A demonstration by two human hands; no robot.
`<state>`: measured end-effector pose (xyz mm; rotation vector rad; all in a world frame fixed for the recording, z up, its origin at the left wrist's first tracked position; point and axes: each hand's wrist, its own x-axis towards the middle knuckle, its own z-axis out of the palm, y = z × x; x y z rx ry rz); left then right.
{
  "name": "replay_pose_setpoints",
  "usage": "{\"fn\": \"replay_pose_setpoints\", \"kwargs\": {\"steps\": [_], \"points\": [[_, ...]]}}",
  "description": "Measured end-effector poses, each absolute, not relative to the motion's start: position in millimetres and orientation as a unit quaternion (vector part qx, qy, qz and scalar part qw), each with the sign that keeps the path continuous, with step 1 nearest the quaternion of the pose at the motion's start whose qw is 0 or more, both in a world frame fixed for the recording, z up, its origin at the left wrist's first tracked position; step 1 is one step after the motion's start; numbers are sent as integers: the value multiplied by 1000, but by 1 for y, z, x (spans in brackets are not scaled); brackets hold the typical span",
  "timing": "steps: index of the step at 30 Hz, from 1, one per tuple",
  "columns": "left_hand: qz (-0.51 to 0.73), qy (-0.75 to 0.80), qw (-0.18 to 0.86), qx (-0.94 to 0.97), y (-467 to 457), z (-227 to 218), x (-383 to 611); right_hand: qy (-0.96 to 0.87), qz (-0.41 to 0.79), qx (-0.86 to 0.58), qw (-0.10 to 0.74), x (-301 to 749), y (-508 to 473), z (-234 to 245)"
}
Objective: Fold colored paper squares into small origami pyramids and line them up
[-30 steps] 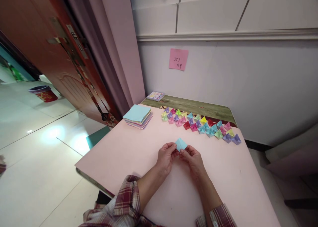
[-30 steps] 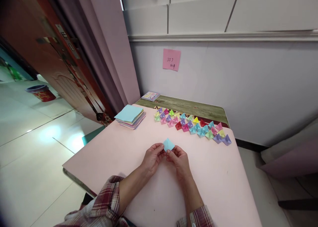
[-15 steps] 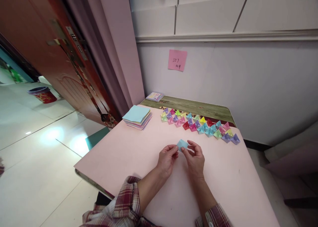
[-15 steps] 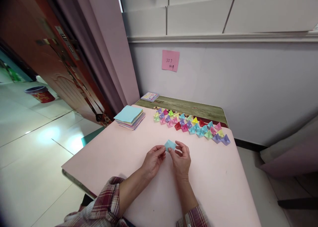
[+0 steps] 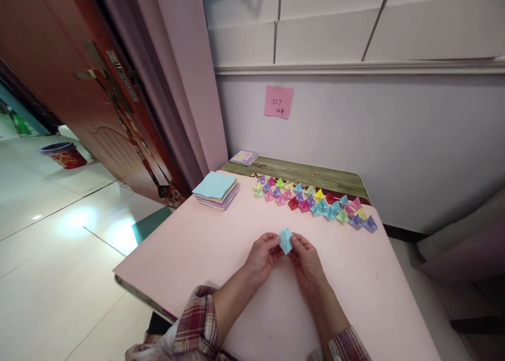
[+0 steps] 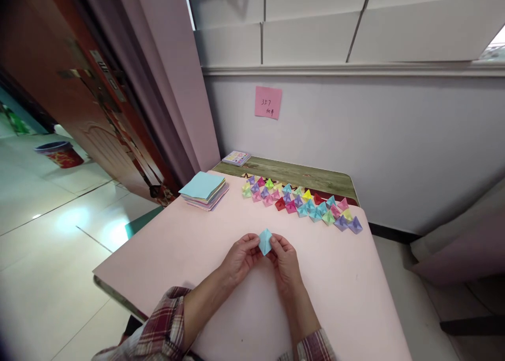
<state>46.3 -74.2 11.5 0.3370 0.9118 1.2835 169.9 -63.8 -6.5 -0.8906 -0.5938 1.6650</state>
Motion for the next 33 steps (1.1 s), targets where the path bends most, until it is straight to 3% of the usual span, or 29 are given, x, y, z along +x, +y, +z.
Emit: {"fn": "replay_pose_setpoints", "kwargs": {"steps": [10, 33], "points": [[542, 382, 736, 138, -75, 15, 43, -279, 712, -367, 529, 170, -64, -8], [491, 446, 725, 187, -78, 10, 44, -259, 717, -359, 539, 173, -65, -4]]}}
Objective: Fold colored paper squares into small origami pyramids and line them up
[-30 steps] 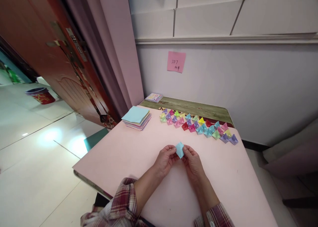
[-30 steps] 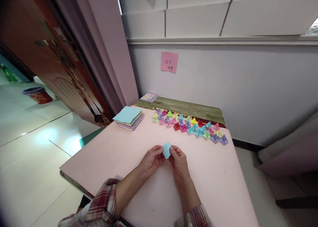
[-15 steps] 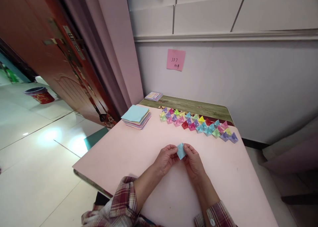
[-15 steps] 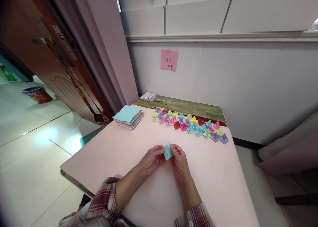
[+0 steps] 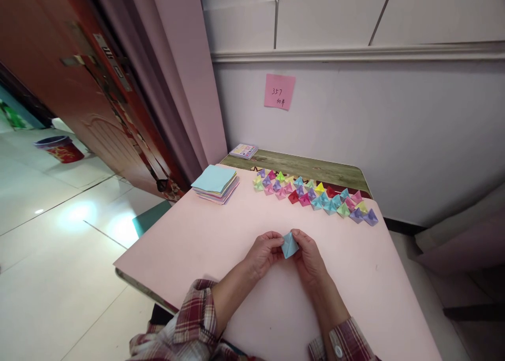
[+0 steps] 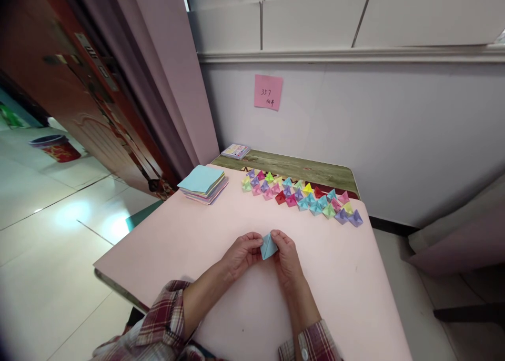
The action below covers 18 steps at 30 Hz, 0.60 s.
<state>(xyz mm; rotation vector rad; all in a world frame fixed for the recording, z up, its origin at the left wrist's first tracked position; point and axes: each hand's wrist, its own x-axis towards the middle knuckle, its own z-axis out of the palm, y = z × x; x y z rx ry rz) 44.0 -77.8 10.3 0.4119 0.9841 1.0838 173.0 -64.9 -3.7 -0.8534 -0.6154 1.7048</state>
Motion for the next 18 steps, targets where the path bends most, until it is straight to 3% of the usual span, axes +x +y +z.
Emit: {"fn": "replay_pose_setpoints", "kwargs": {"steps": [18], "points": [[513, 347, 783, 54, -71, 9, 36, -255, 736, -348, 522, 175, -65, -2]]}}
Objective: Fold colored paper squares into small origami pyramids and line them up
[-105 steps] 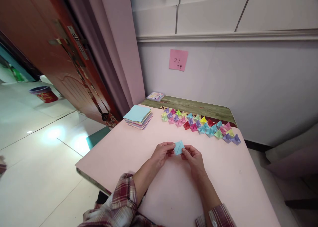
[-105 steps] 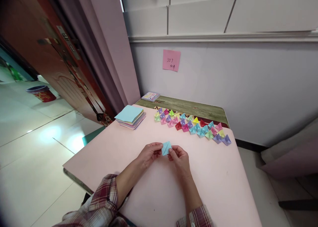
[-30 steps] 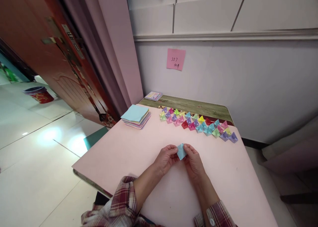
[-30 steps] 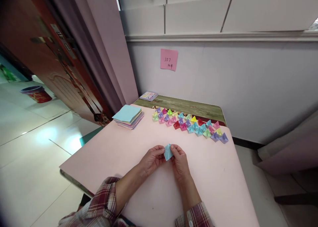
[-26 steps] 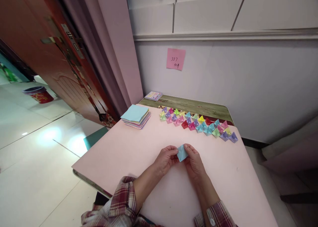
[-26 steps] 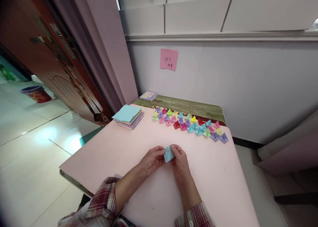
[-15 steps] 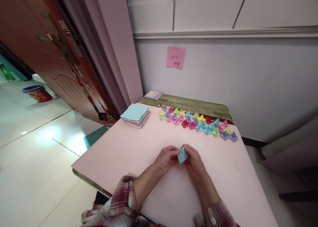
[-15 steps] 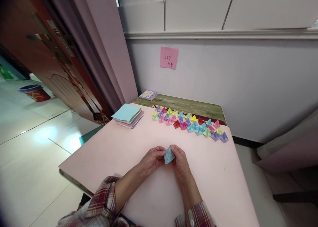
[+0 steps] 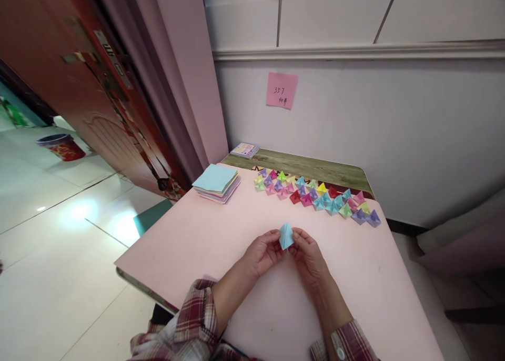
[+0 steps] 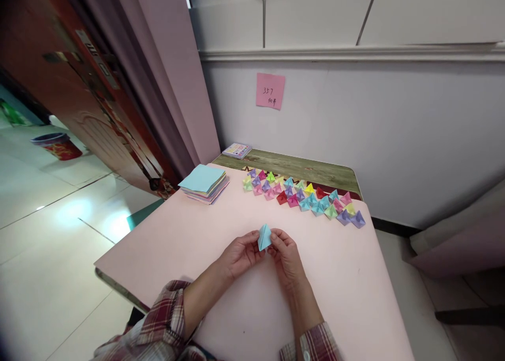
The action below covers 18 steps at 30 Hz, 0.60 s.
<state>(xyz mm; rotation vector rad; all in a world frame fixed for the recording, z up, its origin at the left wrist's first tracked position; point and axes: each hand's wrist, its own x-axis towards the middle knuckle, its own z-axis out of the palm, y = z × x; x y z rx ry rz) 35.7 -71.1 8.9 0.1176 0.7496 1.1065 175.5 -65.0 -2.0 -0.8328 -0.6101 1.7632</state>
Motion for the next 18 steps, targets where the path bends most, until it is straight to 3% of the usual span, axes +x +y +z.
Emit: {"fn": "replay_pose_setpoints", "kwargs": {"steps": [18], "points": [[509, 359, 775, 111, -76, 16, 39, -288, 715, -349, 532, 173, -63, -6]]}}
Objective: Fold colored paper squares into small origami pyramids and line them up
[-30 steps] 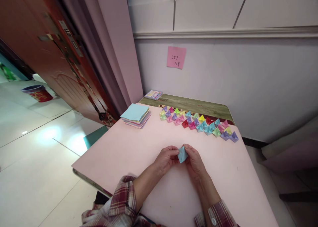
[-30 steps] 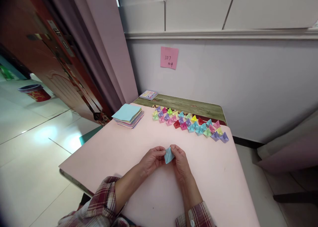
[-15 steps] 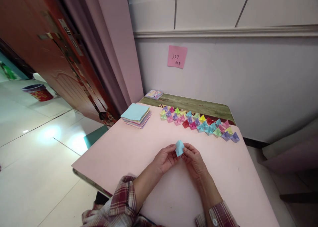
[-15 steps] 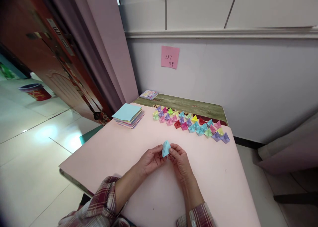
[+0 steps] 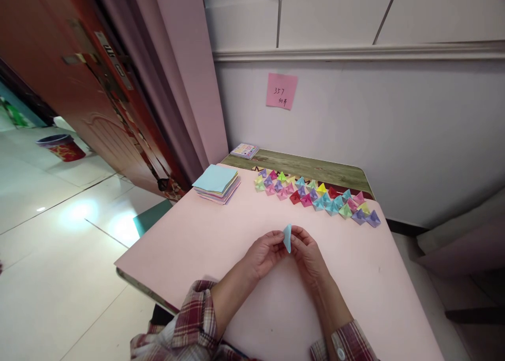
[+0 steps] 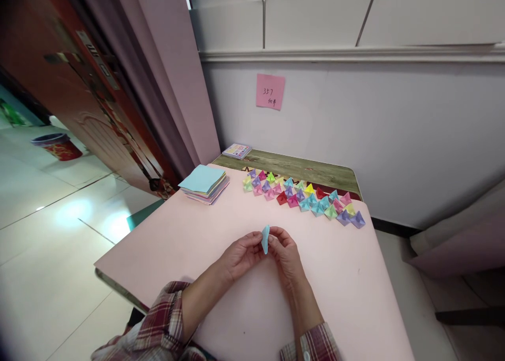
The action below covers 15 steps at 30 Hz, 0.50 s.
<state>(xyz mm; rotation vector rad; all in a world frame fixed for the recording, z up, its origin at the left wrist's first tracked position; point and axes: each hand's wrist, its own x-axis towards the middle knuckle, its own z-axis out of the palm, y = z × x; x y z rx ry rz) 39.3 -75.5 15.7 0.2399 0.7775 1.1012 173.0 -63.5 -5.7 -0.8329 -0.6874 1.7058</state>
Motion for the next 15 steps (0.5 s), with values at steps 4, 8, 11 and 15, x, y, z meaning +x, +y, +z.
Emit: {"fn": "replay_pose_setpoints", "kwargs": {"steps": [4, 8, 11, 15], "points": [[511, 390, 749, 162, -78, 22, 40, -317, 687, -368, 540, 174, -63, -10], [540, 427, 685, 238, -79, 23, 42, -392, 626, -424, 524, 177, -62, -15], [559, 474, 593, 335, -77, 23, 41, -419, 614, -428, 513, 179, -62, -15], [510, 513, 449, 524, -74, 29, 32, -438, 628, -405, 499, 184, -61, -11]]}}
